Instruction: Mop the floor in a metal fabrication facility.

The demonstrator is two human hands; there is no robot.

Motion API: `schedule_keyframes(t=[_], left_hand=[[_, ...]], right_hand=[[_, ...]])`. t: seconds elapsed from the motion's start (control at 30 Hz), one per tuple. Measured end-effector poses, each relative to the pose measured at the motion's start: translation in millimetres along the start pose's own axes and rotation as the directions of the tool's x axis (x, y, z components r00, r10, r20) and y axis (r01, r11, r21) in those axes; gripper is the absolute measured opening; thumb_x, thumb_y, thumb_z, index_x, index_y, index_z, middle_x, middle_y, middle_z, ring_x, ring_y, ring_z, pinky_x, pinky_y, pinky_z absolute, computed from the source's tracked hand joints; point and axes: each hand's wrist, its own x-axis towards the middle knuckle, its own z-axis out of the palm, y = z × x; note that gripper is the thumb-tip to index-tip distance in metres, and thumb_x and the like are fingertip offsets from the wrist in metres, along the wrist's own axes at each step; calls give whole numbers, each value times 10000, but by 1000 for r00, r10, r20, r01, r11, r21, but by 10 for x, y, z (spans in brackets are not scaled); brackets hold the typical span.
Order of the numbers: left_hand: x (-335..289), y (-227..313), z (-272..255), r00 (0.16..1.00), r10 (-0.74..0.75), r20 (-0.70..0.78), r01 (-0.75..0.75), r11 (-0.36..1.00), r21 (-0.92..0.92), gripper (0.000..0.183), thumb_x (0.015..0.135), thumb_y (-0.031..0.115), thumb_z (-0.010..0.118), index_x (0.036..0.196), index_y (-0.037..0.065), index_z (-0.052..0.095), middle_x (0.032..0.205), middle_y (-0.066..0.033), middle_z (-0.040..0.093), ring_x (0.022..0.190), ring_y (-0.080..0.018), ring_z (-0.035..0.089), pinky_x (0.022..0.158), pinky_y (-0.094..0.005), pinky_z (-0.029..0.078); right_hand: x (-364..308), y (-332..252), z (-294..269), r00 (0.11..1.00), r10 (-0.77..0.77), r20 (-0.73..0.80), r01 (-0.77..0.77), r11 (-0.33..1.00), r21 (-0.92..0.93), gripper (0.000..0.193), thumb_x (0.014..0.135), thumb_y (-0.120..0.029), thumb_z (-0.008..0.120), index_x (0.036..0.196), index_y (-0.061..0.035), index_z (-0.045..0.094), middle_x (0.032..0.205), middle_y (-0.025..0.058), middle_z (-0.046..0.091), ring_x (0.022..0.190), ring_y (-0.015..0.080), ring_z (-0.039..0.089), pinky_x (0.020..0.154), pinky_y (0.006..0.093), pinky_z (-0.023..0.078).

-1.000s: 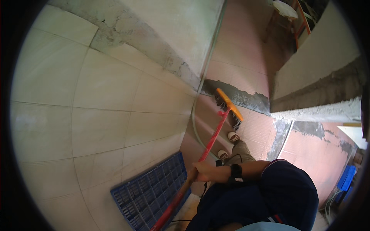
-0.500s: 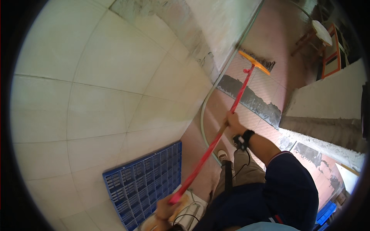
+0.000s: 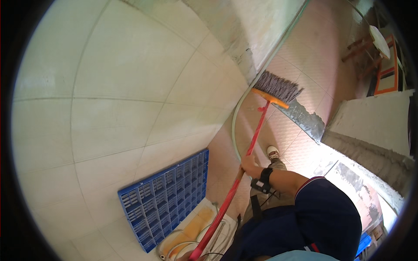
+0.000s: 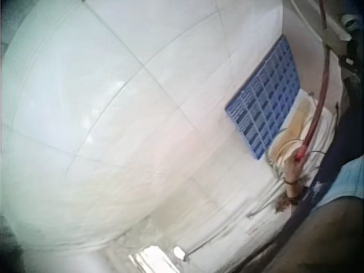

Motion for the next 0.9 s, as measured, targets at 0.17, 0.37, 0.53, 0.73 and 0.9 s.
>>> schedule_keyframes(t=[0.17, 0.37, 0.53, 0.73, 0.9], left_hand=[[-401, 793, -791, 933, 170, -317, -113, 975, 190, 332, 639, 210, 710, 886, 38, 569, 629, -51, 556, 534, -117, 489, 491, -258, 412], [100, 1864, -867, 182, 376, -909, -475, 843, 254, 242, 737, 160, 543, 580, -24, 533, 500, -76, 478, 466, -163, 440, 401, -291, 323], [460, 2298, -1211, 22, 394, -919, -446, 827, 343, 367, 770, 264, 492, 523, -4, 531, 408, -60, 417, 380, -165, 378, 369, -288, 269], [786, 2520, -1384, 65, 549, -833, -566, 708, 422, 409, 837, 217, 413, 487, 9, 384, 468, -28, 340, 449, -112, 307, 457, -257, 275], [853, 3002, -1502, 97, 667, -739, -745, 542, 390, 395, 832, 125, 407, 455, 25, 343, 438, -4, 292, 430, -65, 213, 429, -241, 148]], right_hand=[[-634, -261, 93, 954, 40, 297, -111, 968, 227, 63, 733, -44, 418, 687, -37, 460, 550, 58, 444, 434, 198, 454, 387, 283, 366], [-299, -921, 15, 906, -182, 383, -228, 551, 802, 74, 693, -45, 479, 638, -41, 429, 522, 85, 432, 456, 199, 452, 439, 307, 409], [-174, -1174, -192, 894, -253, 369, -223, 463, 858, 96, 704, -50, 504, 665, -20, 421, 551, 91, 441, 489, 203, 470, 472, 332, 435], [-227, -1218, -636, 910, -368, 190, -3, 453, 891, 118, 721, -84, 523, 709, -8, 432, 612, 89, 481, 540, 201, 521, 491, 299, 479], [-335, -1212, -907, 953, -283, 110, 26, 437, 899, 123, 741, -84, 513, 771, 4, 433, 668, 84, 492, 579, 184, 532, 477, 280, 478]])
